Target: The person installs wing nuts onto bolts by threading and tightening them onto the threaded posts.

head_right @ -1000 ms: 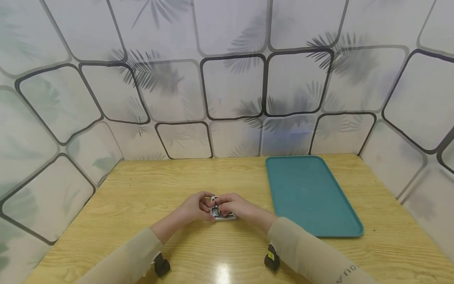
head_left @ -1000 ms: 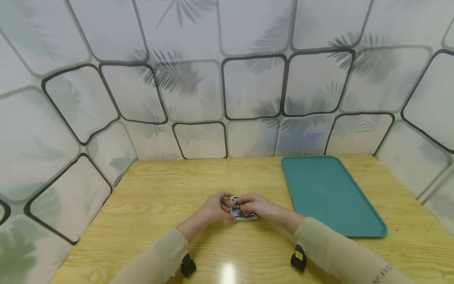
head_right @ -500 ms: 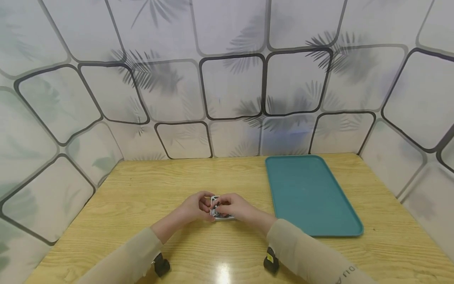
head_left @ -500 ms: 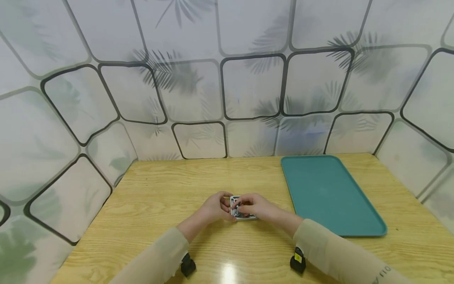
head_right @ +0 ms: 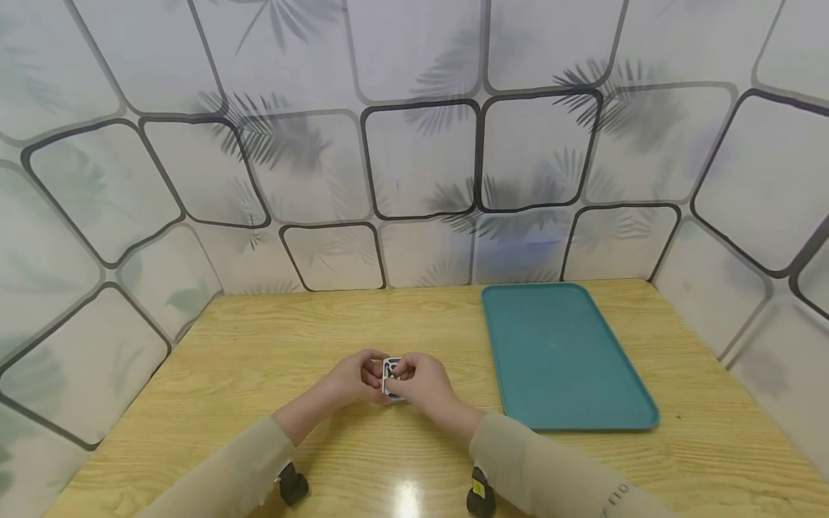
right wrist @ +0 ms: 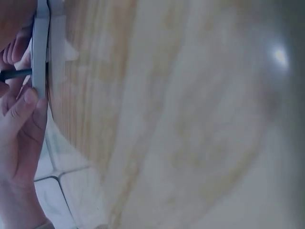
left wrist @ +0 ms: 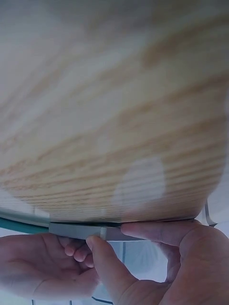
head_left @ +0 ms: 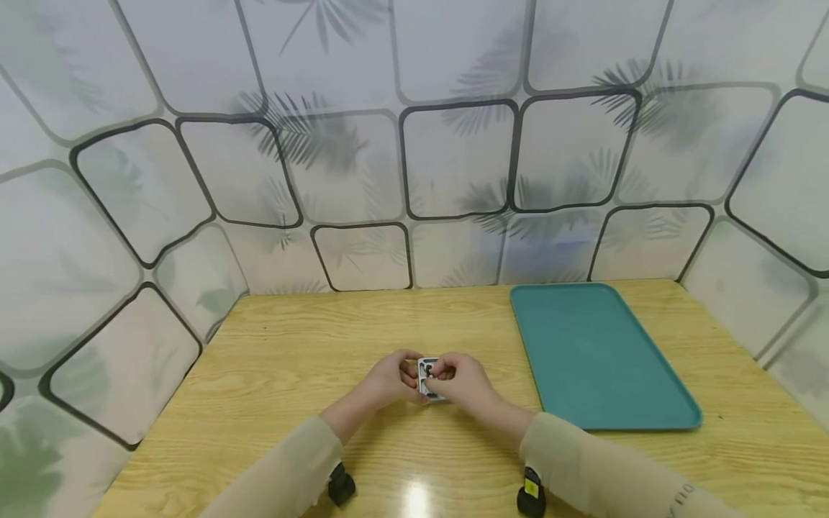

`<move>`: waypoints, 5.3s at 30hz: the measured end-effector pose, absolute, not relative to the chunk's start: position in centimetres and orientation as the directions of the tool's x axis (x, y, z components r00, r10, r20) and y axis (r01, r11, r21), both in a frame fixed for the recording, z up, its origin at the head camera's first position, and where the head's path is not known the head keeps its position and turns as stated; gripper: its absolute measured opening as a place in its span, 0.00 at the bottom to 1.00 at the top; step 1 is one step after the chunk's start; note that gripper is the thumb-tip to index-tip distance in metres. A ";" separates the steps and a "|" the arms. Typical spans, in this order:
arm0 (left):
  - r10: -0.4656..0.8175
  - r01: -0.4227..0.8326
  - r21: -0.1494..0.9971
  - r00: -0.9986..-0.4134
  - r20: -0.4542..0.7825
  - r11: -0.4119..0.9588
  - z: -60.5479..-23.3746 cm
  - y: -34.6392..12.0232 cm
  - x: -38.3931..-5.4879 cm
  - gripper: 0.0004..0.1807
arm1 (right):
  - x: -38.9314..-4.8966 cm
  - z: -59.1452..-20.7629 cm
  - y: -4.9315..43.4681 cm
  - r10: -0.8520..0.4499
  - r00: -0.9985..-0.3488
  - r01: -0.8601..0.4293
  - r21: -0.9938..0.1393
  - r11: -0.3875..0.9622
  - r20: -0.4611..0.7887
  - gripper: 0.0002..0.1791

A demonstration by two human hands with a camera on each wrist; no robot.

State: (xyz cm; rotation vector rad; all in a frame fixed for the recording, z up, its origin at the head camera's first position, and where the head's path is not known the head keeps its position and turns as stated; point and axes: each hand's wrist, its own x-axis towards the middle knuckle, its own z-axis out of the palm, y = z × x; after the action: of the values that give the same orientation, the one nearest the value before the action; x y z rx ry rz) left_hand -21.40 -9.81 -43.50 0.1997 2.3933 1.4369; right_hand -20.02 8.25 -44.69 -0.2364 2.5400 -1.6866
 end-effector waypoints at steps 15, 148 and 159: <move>0.297 -0.036 0.870 -0.932 -0.207 0.492 -43.5 -9.8 -21.6 0.41 | -19.5 -43.5 8.4 -0.196 -0.980 -0.035 -0.952 0.305 -0.027 0.17; 0.293 -0.053 0.856 -0.927 -0.234 0.515 -43.2 -9.8 -21.6 0.44 | -22.2 -44.3 11.7 -0.636 -0.772 -0.206 -0.949 0.238 0.008 0.24; 0.306 -0.040 0.859 -0.925 -0.225 0.511 -43.5 -9.9 -21.7 0.44 | -22.0 -44.4 11.8 -0.618 -0.786 -0.214 -0.942 0.259 0.009 0.21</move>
State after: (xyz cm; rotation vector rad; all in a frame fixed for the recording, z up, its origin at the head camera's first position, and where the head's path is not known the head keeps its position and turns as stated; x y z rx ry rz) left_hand -21.67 -9.86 -43.47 0.2210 2.4086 1.3825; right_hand -22.01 11.77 -44.41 -0.7592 2.1743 -1.5385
